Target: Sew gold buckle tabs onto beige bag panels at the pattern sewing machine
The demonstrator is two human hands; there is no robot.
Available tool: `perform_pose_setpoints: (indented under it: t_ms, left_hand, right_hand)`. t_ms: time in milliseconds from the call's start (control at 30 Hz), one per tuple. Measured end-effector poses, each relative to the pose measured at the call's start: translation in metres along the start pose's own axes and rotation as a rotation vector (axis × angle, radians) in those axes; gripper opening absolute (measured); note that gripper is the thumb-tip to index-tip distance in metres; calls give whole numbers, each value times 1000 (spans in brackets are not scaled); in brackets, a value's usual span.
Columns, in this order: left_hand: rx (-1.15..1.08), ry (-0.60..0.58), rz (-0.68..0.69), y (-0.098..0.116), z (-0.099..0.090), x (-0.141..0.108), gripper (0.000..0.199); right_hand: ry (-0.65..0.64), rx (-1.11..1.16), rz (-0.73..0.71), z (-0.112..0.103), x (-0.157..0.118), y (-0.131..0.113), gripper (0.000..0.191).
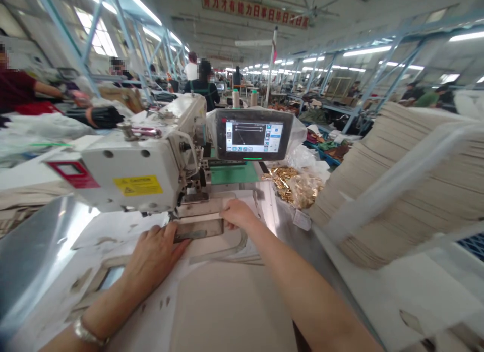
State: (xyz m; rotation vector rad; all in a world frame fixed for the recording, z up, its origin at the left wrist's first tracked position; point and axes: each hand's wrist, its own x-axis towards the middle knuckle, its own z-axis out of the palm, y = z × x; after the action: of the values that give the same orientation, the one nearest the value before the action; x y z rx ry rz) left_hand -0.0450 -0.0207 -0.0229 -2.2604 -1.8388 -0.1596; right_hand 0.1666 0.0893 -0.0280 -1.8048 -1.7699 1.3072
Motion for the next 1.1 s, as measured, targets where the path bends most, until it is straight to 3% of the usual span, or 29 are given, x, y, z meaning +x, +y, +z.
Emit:
perform_pose_setpoints:
  t_ms: [333, 800, 933, 1100]
  left_hand:
    - [3, -19, -31, -40, -2, -12, 39]
    - [-22, -50, -103, -95, -1, -29, 46]
    - [-34, -45, -111, -97, 0, -23, 44]
    - [-52, -41, -83, -80, -2, -14, 36]
  right_hand:
    - [-55, 29, 99, 33, -4, -46, 19]
    - [-203, 154, 149, 73, 5, -83, 11]
    - [-133, 99, 128, 72, 10, -87, 14]
    - [-96, 78, 144, 56, 13, -76, 14]
